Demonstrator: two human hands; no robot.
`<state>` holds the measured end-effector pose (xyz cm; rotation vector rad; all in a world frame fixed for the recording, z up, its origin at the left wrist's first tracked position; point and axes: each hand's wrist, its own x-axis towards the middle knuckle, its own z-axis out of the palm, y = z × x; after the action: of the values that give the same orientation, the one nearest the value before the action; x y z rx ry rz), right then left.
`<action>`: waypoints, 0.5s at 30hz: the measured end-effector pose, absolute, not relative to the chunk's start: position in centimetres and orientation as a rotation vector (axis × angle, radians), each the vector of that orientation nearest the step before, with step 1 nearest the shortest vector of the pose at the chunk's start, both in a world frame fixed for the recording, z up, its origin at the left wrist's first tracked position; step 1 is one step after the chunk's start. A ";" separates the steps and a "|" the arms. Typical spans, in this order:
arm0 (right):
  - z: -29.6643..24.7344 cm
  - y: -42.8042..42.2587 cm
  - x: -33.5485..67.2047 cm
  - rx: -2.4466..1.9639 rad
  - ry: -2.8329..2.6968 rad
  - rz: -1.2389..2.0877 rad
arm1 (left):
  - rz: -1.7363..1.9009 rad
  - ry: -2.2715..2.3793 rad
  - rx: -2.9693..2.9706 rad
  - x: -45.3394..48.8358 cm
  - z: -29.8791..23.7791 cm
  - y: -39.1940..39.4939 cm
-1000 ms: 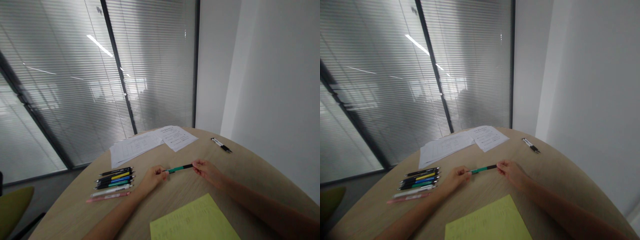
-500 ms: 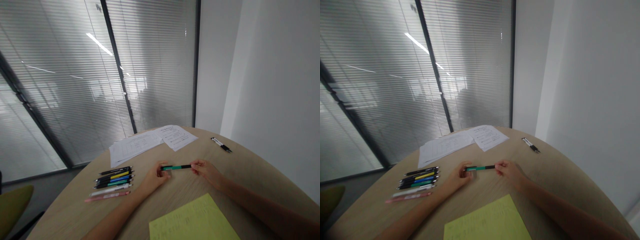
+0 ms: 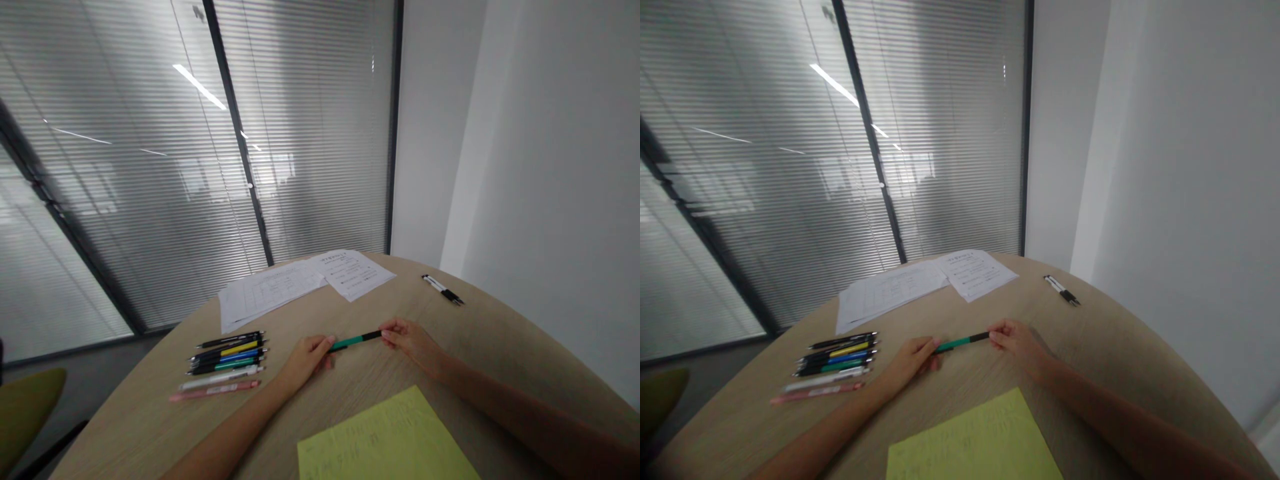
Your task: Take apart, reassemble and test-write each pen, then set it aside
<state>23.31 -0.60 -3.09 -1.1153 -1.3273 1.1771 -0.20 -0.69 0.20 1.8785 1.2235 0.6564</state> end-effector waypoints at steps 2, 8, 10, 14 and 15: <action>-3.0 -0.7 23.2 -1.117 -1.341 1.163 | 0.726 1.164 1.855 -0.2 0.0 -0.5; -2.9 -0.8 23.0 -1.160 -1.358 1.143 | 0.845 1.163 1.756 -0.1 -0.5 -0.4; -2.8 -0.9 23.0 -1.162 -1.360 1.138 | 0.812 1.190 1.768 -0.1 -0.4 -0.5; -2.7 -1.0 23.0 -1.138 -1.356 1.151 | 0.770 1.210 1.883 -0.2 -0.1 -0.8; -2.6 -1.0 23.0 -1.130 -1.360 1.152 | 0.758 1.208 1.898 -0.2 -0.1 -0.8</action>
<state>23.04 -0.98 -2.62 -1.1297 -1.3599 1.1524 -0.18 -0.81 -0.07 1.8976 1.2081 0.7582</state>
